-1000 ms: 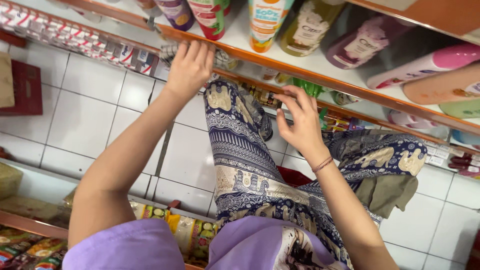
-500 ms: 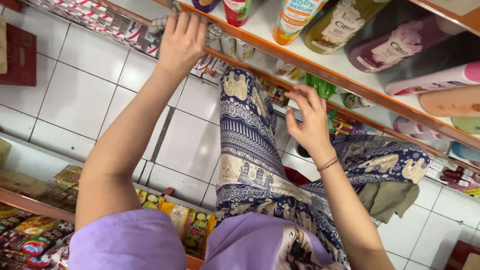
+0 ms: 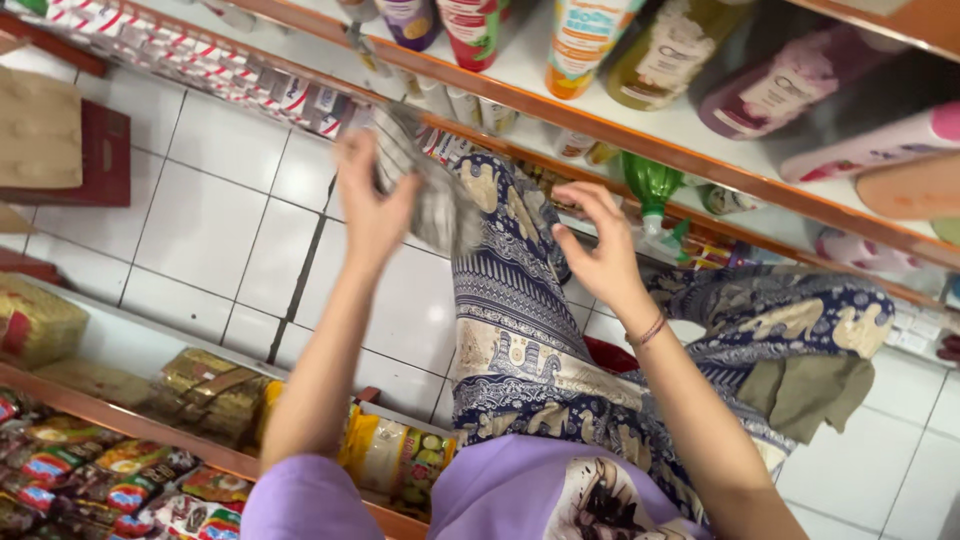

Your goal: The person cleans the front edges of retail shelves using a spray bottle and a cloth. They spray the shelf edge and wipe it down, moving along the aisle to clean multiple sections.

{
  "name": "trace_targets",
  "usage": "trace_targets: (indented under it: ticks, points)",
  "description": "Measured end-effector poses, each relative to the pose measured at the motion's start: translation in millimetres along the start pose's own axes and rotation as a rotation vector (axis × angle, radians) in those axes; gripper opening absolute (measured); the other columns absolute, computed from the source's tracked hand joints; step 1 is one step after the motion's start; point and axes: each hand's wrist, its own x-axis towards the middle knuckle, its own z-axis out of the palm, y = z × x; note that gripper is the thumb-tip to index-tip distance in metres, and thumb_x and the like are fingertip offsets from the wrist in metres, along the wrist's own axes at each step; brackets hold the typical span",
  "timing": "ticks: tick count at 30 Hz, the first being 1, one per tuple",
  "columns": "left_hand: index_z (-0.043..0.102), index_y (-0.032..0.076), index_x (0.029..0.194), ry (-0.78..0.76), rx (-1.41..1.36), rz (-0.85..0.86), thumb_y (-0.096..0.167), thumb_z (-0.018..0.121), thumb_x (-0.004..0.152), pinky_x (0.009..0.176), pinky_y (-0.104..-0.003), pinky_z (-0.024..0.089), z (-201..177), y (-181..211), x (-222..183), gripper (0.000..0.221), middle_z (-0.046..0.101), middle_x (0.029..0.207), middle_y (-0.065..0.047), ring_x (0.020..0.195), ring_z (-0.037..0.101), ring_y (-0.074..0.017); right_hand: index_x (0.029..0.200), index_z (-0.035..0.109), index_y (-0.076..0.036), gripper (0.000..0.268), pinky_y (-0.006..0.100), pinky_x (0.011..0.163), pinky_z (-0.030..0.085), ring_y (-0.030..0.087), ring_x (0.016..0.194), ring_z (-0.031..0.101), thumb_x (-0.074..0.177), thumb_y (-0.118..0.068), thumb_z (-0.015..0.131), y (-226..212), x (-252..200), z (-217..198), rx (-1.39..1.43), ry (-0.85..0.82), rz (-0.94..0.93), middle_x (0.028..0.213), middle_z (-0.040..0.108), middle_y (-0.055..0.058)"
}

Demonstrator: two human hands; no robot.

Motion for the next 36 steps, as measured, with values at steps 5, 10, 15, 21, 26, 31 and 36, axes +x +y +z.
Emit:
trace_targets:
  ticks: [5,10,15,21,26,31,36]
  points:
    - [0.054,-0.009,0.129,-0.186,-0.841,-0.928,0.024,0.067,0.086,0.093,-0.039,0.056,75.0,39.3,-62.7,0.055,0.066,0.115,-0.014,0.102,0.068,-0.0252,0.155,0.043,-0.007,0.066,0.036,0.117,0.043,0.019,0.144,0.051,0.095,-0.021,0.066,29.7,-24.5,-15.0,0.678,-0.17,0.24,0.154,0.052,0.011]
    - [0.059,-0.002,0.142,-0.549,-0.57,-0.24,0.026,0.057,0.095,0.119,-0.038,0.036,157.4,87.6,-102.6,0.055,0.059,0.139,-0.017,0.135,0.05,-0.03,0.145,0.05,0.001,0.061,0.036,0.107,0.048,0.022,0.126,0.06,0.09,-0.012,0.073,56.9,-89.5,-45.3,0.904,0.065,0.423,0.14,0.061,0.013]
    - [0.054,0.01,0.152,-0.874,-0.51,-0.018,0.033,0.047,0.104,0.126,-0.048,0.023,199.7,120.7,-111.3,0.054,0.045,0.155,-0.015,0.148,0.036,-0.0323,0.138,0.056,0.002,0.057,0.037,0.093,0.057,0.022,0.109,0.069,0.085,-0.008,0.074,57.9,-168.8,-109.5,0.865,0.351,0.484,0.124,0.07,0.011]
    - [0.049,0.019,0.149,-0.882,0.419,0.225,0.027,0.078,0.077,0.102,-0.071,0.028,244.6,107.7,-106.0,0.078,0.039,0.148,-0.019,0.136,0.035,-0.0378,0.125,0.065,0.005,0.038,0.034,0.089,0.057,0.018,0.1,0.069,0.089,0.0,0.074,50.2,-265.2,-183.8,0.414,0.763,0.506,0.116,0.072,0.012]
    - [0.048,0.017,0.153,-0.713,0.83,0.617,0.012,0.071,0.077,0.1,-0.05,0.043,285.6,62.7,-110.0,0.079,0.047,0.148,-0.013,0.127,0.049,-0.0296,0.122,0.067,0.006,0.032,0.03,0.085,0.058,0.016,0.095,0.07,0.092,-0.004,0.073,69.8,-292.8,-200.0,0.364,0.883,0.665,0.112,0.074,0.011]
    - [0.063,0.007,0.134,-0.653,0.87,0.753,0.01,0.066,0.085,0.091,-0.041,0.048,313.4,28.8,-108.6,0.049,0.056,0.134,-0.009,0.113,0.059,-0.0254,0.123,0.064,0.006,0.04,0.027,0.083,0.057,0.014,0.095,0.07,0.085,-0.003,0.075,77.4,-285.1,-201.3,0.283,0.766,0.625,0.111,0.074,0.011]
    - [0.071,0.003,0.11,-0.567,0.82,0.904,0.011,0.065,0.082,0.087,-0.035,0.049,311.5,22.4,-105.8,0.03,0.059,0.128,-0.012,0.104,0.065,-0.0236,0.116,0.064,0.009,0.045,0.03,0.078,0.06,0.017,0.089,0.073,0.077,-0.005,0.082,69.3,-266.1,-200.4,-0.019,0.733,0.682,0.104,0.076,0.015]
